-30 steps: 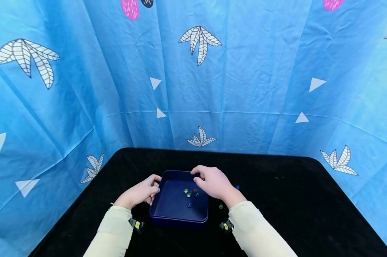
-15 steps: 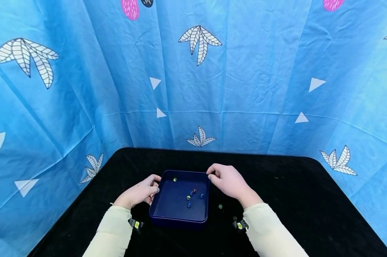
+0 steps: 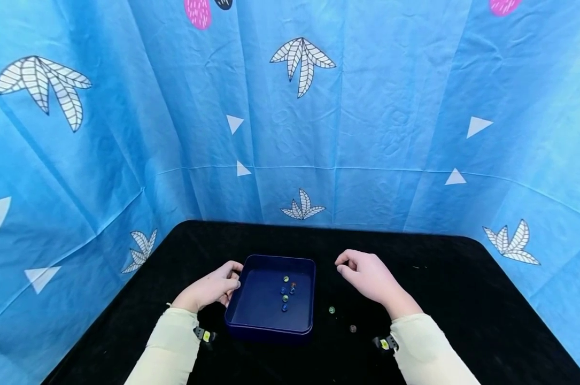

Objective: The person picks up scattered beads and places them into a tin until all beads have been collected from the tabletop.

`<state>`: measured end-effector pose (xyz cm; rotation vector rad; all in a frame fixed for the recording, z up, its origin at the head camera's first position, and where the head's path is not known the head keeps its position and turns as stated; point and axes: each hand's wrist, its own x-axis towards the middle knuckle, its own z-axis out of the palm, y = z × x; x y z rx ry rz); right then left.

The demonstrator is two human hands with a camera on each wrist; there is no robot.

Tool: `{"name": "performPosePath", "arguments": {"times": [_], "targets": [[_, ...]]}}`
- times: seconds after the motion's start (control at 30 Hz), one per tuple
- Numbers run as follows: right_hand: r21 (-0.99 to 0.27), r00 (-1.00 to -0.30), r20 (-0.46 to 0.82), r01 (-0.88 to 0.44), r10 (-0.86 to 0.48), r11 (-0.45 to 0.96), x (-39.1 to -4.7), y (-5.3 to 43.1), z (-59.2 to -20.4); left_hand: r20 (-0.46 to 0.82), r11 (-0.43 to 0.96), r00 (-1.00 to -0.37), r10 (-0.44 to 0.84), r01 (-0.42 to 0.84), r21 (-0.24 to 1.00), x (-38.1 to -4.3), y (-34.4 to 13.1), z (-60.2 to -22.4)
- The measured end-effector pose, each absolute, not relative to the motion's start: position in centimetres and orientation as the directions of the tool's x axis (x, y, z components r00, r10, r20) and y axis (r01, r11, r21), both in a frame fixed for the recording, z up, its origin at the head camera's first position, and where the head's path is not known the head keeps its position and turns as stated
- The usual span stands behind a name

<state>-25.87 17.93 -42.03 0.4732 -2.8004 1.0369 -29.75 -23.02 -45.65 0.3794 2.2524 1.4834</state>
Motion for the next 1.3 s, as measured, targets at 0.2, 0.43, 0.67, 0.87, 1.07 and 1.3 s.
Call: {"name": "performPosePath", "arguments": {"times": [0.2, 0.43, 0.67, 0.87, 1.07, 1.3], "targets": [[-0.626, -0.949, 0.162, -0.311, -0.27, 0.715, -24.7, 19.5, -42.8, -0.195, 0.395, -0.874, 0.446, -0.003, 0.919, -29.8, -23.0, -45.6], [-0.644, -0.924, 0.094, -0.341, -0.371, 0.685, -23.2, 20.9, -43.8, -0.195, 0.402, -0.881, 0.431, -0.005, 0.916, -29.8, -23.0, -45.6], [-0.64, -0.874, 0.041, -0.395, -0.485, 0.659, -22.5, 21.4, -44.7, -0.192, 0.415, -0.887, 0.419, -0.002, 0.91, -29.9, -23.0, -45.7], [-0.678, -0.826, -0.059, -0.379, -0.56, 0.63, -22.3, 21.2, -45.3, -0.19, 0.418, -0.887, 0.422, 0.004, 0.909, -29.8, -22.9, -45.9], [-0.729, -0.799, -0.14, -0.316, -0.584, 0.607, -22.0, 21.3, -45.5, -0.183, 0.422, -0.888, 0.423, 0.015, 0.906, -29.6, -22.8, -45.7], [-0.713, -0.79, -0.119, -0.354, -0.602, 0.605, -22.0, 21.2, -46.2, -0.183, 0.406, -0.881, 0.437, 0.011, 0.914, -29.7, -23.0, -45.8]]}}
